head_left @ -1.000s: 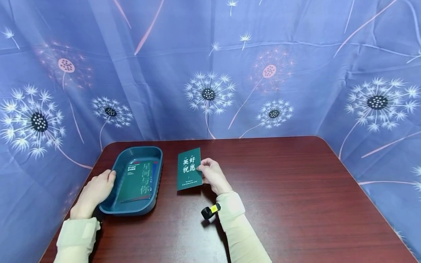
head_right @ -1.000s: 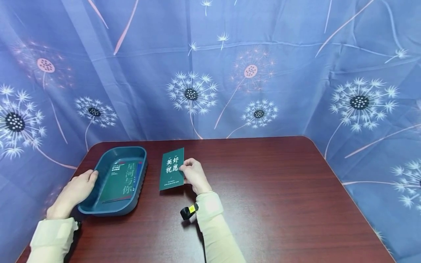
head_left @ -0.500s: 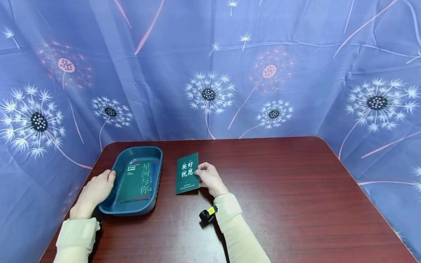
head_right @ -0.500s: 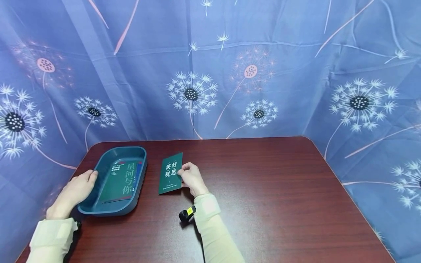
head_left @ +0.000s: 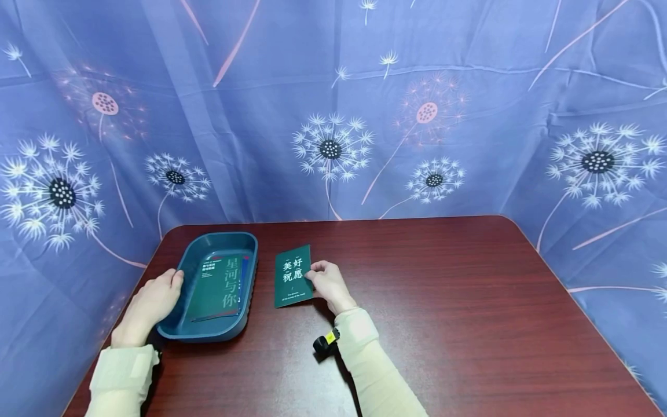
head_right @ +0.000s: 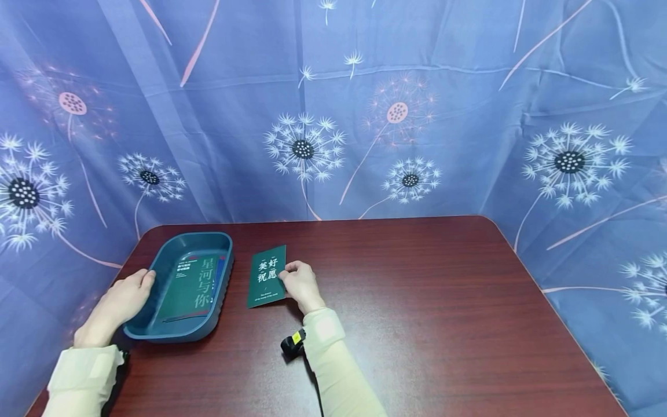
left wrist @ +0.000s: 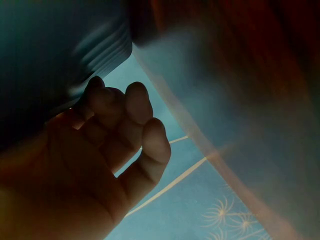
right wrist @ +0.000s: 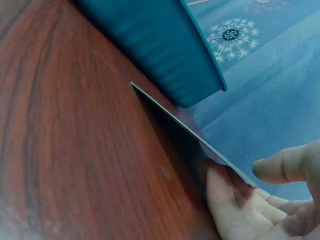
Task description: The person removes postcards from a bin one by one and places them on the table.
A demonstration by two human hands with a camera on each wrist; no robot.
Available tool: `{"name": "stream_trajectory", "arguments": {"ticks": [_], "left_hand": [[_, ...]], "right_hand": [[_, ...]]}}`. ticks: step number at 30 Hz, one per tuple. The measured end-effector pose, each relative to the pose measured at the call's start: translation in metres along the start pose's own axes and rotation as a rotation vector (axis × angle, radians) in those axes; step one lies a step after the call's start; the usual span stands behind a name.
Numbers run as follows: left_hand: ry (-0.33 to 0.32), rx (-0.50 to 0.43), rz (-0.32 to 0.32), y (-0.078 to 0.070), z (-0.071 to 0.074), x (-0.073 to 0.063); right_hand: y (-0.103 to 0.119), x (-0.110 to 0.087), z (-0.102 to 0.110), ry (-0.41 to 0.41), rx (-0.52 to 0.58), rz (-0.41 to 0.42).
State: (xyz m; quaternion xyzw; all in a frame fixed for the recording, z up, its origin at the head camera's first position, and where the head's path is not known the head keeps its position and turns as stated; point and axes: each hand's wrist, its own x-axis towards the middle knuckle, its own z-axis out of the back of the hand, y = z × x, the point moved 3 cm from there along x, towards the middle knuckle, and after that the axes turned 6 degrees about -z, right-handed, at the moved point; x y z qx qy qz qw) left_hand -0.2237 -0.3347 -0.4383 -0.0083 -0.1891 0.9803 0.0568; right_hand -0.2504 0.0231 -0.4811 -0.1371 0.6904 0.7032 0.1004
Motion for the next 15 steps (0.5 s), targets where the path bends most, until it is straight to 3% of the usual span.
{"name": "stream_trajectory", "arguments": {"ticks": [9,15], "left_hand": [[0.012,-0.006,0.007,0.001,0.000,0.000],[0.014,-0.002,0.007,0.002,-0.001,0.000]], "right_hand": [[0.009,-0.004,0.006,-0.133,-0.382,0.145],[0.017,-0.009,0.009,-0.124,-0.582,0.173]]}}
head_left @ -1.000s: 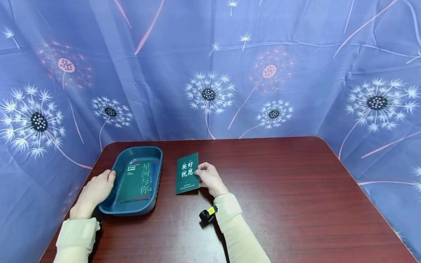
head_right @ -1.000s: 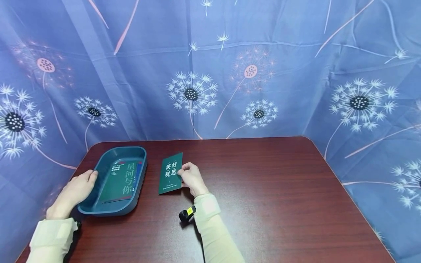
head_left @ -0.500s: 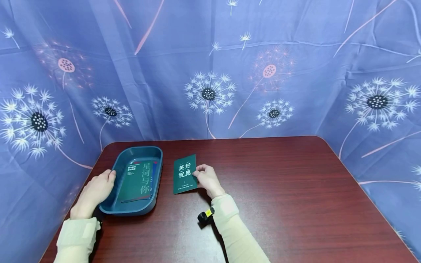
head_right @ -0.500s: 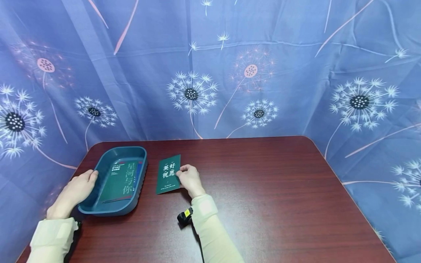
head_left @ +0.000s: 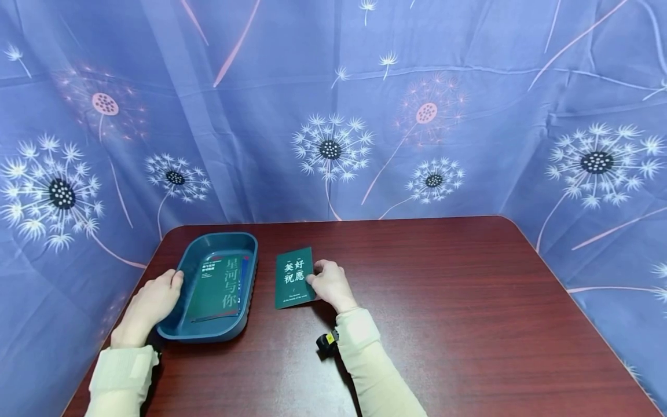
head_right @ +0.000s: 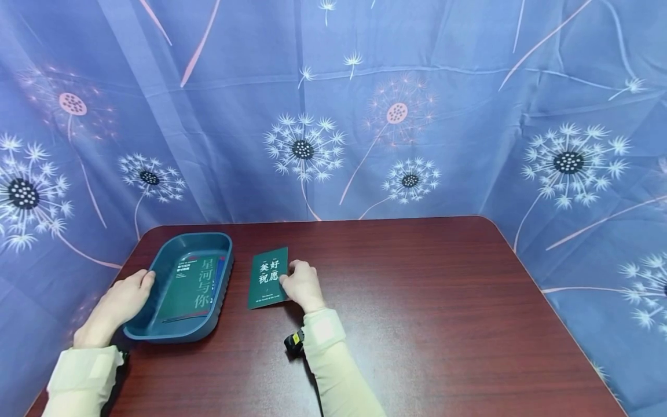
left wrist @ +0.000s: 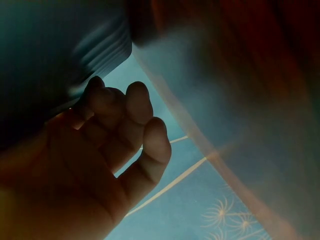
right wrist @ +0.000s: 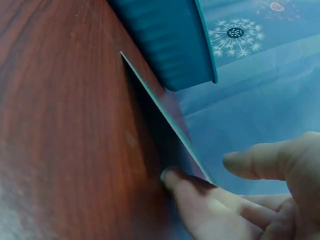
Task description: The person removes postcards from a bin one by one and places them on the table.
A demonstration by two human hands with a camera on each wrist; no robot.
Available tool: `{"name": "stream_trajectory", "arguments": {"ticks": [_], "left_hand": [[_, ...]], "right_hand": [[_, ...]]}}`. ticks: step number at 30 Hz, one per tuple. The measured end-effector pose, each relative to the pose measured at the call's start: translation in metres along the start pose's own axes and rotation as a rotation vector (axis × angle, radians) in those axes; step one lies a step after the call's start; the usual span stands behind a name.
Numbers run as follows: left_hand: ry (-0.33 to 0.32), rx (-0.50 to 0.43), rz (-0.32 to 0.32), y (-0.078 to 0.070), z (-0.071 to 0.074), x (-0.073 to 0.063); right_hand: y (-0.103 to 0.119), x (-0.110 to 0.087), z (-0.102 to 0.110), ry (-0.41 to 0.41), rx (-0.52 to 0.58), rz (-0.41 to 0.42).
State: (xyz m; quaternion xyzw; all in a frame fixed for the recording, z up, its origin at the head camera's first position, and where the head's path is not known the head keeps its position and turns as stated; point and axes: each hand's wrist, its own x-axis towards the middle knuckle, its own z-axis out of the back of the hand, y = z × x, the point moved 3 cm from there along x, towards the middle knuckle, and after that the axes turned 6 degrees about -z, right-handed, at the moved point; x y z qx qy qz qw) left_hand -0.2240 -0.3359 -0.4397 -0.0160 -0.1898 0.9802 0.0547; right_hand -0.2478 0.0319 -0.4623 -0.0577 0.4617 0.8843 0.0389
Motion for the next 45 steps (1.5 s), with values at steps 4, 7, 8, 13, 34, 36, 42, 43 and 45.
{"name": "stream_trajectory", "arguments": {"ticks": [4,7,8,13,34,36,42,43,45], "left_hand": [[0.000,0.000,0.002,0.001,0.001,-0.001],[-0.001,0.000,0.005,0.001,0.001,-0.002],[-0.001,0.000,0.005,0.001,0.001,-0.003],[0.000,0.000,0.007,0.002,0.002,-0.004],[0.002,0.000,0.004,0.005,0.001,-0.004],[0.000,0.001,0.004,0.005,0.001,-0.004],[0.004,-0.009,0.000,0.002,0.001,-0.001],[0.008,-0.010,0.001,0.001,0.001,0.000],[0.012,-0.007,0.003,0.001,0.000,0.000]], "right_hand": [[0.003,-0.002,0.002,0.008,-0.040,0.027],[0.007,-0.005,0.005,-0.027,-0.097,0.057],[0.008,-0.006,0.006,-0.043,-0.126,0.066],[0.011,-0.008,0.009,-0.070,-0.182,0.085],[0.036,-0.025,-0.002,-0.062,-0.084,0.244],[0.041,-0.028,-0.006,-0.036,-0.075,0.275],[0.057,-0.037,-0.019,0.018,-0.092,0.397],[0.059,-0.038,-0.021,0.026,-0.108,0.412],[0.063,-0.042,-0.026,0.041,-0.144,0.438]]}}
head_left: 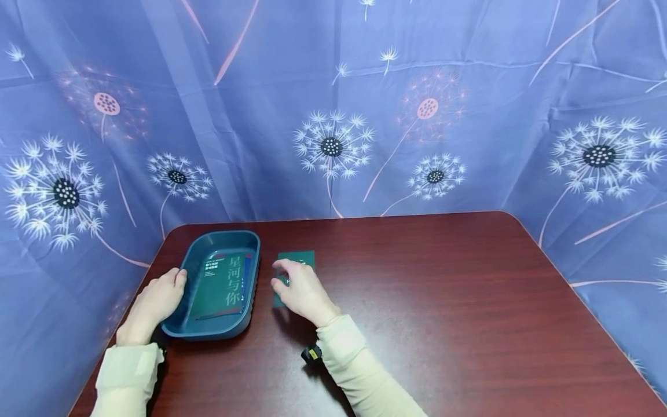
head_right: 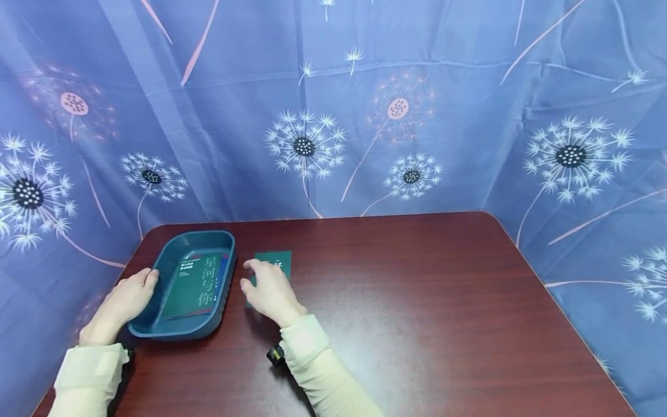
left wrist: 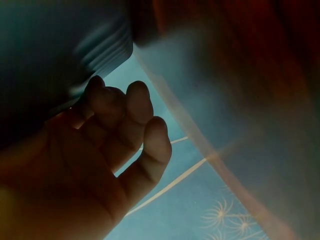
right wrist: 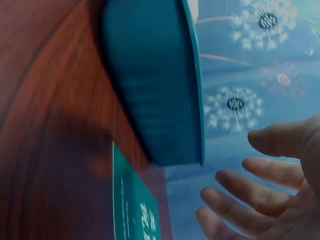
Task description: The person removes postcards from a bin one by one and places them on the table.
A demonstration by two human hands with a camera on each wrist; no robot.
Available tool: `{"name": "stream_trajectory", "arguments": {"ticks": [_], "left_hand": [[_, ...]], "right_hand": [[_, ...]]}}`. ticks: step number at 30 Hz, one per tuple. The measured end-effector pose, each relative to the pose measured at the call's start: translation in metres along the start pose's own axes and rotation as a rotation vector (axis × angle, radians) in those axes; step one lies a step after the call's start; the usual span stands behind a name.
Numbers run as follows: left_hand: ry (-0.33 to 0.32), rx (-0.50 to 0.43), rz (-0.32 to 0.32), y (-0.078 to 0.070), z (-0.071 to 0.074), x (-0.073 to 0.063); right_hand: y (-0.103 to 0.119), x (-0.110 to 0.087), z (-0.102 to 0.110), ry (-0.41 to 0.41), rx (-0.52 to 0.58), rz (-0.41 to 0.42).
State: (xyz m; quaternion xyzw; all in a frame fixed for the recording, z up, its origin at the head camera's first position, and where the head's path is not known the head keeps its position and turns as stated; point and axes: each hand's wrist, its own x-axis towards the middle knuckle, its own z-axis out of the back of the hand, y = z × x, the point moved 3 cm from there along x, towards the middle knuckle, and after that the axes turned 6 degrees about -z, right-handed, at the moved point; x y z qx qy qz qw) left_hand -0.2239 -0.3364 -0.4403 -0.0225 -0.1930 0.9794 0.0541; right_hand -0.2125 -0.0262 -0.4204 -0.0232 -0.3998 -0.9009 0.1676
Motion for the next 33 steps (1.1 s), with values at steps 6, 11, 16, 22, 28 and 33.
{"name": "stream_trajectory", "arguments": {"ticks": [6,11,16,22,28,33], "left_hand": [[-0.011,0.001,-0.005,0.000,0.000,0.002],[-0.018,0.005,-0.003,-0.001,0.000,0.002],[-0.011,0.004,-0.006,-0.001,0.001,0.000],[-0.016,0.003,-0.013,0.000,-0.002,-0.001],[-0.027,0.002,-0.011,0.000,-0.001,0.000],[-0.031,0.002,-0.012,0.001,-0.001,0.000]], "right_hand": [[0.019,0.006,-0.009,0.035,-0.106,0.080],[0.034,0.017,-0.014,0.064,-0.172,0.152],[0.049,0.027,-0.028,0.091,-0.302,0.254],[0.061,0.036,-0.046,0.133,-0.465,0.328],[0.063,0.049,-0.060,0.148,-0.576,0.332],[0.061,0.056,-0.075,0.192,-0.681,0.286]]}}
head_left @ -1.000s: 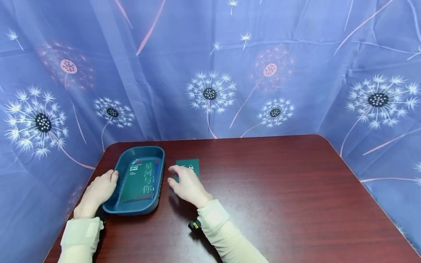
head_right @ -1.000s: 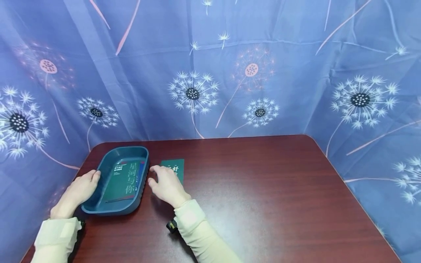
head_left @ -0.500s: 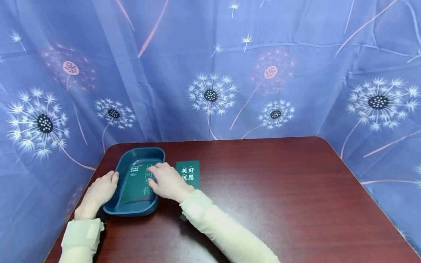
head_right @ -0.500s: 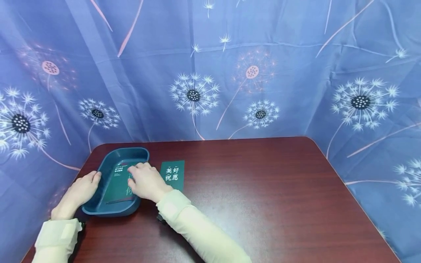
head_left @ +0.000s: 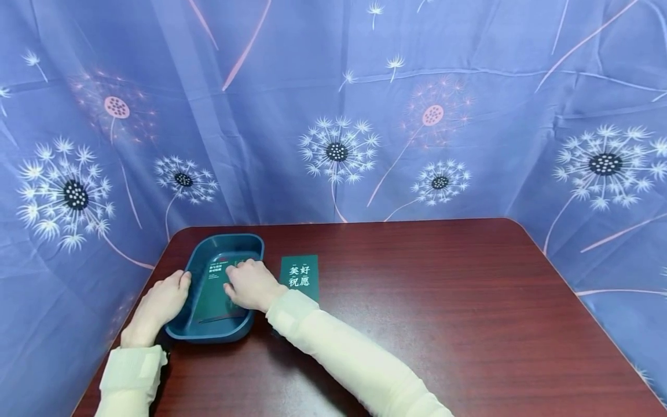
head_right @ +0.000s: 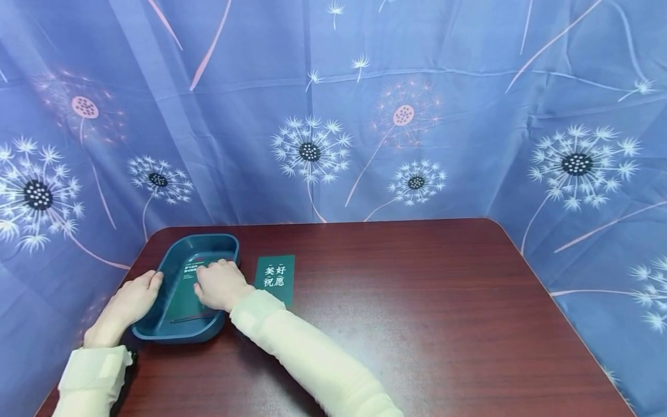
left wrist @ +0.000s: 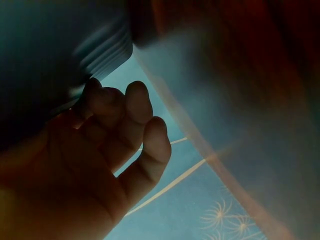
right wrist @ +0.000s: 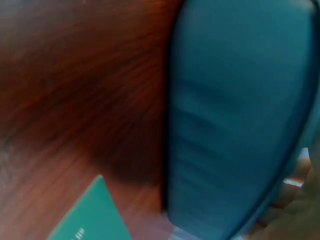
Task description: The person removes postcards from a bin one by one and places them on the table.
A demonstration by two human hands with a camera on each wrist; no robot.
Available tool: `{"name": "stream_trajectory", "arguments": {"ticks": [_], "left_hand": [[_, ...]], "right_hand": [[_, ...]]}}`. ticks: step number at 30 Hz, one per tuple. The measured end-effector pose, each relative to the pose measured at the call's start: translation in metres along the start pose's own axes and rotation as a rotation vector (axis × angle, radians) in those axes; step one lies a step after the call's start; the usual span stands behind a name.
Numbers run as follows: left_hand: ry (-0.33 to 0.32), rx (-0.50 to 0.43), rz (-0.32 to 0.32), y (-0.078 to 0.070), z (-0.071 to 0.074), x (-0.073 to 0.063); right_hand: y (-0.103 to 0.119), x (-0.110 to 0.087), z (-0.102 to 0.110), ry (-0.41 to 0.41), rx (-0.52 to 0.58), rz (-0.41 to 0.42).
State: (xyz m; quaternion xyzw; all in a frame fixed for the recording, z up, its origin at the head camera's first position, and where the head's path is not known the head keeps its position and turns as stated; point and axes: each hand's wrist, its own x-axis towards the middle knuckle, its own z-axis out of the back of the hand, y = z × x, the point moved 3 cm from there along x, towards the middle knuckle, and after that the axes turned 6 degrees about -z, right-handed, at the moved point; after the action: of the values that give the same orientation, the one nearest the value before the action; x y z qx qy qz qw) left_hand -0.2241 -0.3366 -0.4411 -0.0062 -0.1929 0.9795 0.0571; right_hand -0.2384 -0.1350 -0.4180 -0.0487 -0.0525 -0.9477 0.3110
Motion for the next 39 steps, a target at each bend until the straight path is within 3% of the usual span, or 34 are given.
{"name": "stream_trajectory", "arguments": {"ticks": [3,8,14,20,30,39], "left_hand": [[0.010,-0.002,0.002,0.000,0.000,0.000],[0.003,0.001,0.012,-0.001,-0.001,-0.001],[-0.001,0.006,0.013,-0.002,0.000,-0.001],[0.012,0.012,0.017,-0.002,0.000,-0.001],[0.021,0.013,0.029,-0.003,0.001,0.001],[0.026,-0.003,0.030,-0.005,0.002,-0.002]], "right_hand": [[0.005,0.003,-0.010,0.065,-0.049,-0.038],[0.013,0.008,-0.023,0.165,-0.157,-0.169],[0.022,0.018,-0.035,0.353,-0.282,-0.314],[0.029,0.025,-0.038,0.417,-0.336,-0.377],[0.027,0.029,-0.035,0.384,-0.296,-0.384],[0.022,0.023,-0.027,0.207,-0.102,-0.362]]}}
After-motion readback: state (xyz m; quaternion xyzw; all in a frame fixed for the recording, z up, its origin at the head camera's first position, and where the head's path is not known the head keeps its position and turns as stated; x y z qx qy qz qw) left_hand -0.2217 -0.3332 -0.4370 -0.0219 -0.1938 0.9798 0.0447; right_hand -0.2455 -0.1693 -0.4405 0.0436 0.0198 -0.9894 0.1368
